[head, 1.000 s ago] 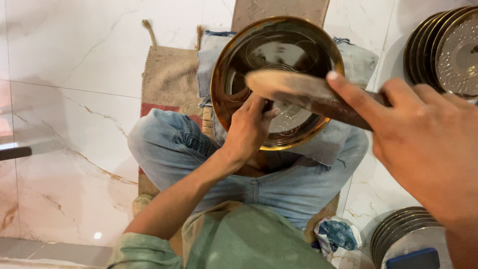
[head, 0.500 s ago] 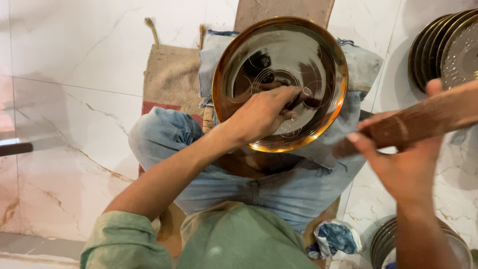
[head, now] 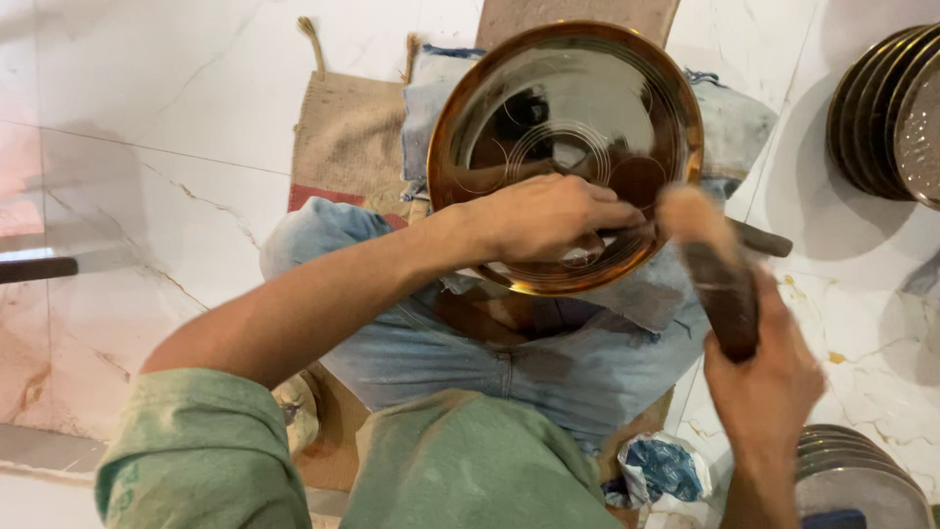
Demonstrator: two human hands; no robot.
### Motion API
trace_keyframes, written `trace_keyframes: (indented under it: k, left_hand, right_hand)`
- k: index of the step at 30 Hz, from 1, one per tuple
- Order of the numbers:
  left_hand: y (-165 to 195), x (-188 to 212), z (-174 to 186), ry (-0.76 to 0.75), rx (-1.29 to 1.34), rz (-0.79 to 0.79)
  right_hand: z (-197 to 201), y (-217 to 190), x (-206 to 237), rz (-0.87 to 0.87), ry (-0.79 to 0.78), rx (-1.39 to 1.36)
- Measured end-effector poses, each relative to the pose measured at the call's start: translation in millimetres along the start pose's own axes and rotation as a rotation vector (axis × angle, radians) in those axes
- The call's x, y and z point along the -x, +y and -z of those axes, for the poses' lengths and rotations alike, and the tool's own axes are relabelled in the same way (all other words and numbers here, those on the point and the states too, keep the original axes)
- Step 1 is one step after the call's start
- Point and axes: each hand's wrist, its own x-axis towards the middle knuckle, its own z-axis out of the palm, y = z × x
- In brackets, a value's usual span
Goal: The person sits cross-legged on the floor with a brass plate resting on a cushion on their lap. They hold a small punch against the plate's surface with one hand and repeatedly strike it with a wooden mallet held in the other hand, working around the plate's embossed pattern.
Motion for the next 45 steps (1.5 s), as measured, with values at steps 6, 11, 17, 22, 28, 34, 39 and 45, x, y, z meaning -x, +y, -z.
trace_keyframes:
  k: [6, 11, 17, 22, 28, 34, 39, 45]
  left_hand:
    - [5, -21, 10, -0.349, 0.107, -0.004]
    - [6, -19, 19, -0.41, 0.082, 0.029]
    - [-2, 7, 10, -0.045, 0.117, 0.006]
    - [0, 32, -3, 0.246, 0.166, 0.099]
    - [15, 54, -28, 0.563, 0.156, 0.295]
    - [34, 57, -53, 0.842, 0.138, 0.503]
    - [38, 57, -50, 0.832, 0.135, 0.476]
    - [10, 35, -27, 0.52, 0.159, 0.202]
  right_hand:
    - [-59, 10, 72, 0.067, 0.196, 0.098]
    - [-71, 8, 80, 0.079, 0.214, 0.211]
    - [-20, 4, 22, 0.105, 0.015, 0.285]
    - [29, -48, -35, 0.152, -0.149, 0.248]
    - [55, -149, -67, 0.538, -0.303, 0.797]
    - [61, -202, -66, 0.709, -0.352, 1.096]
    - [65, -190, -55, 0.702, -0.391, 1.222]
    - [35, -113, -49, 0.575, -0.092, 0.016]
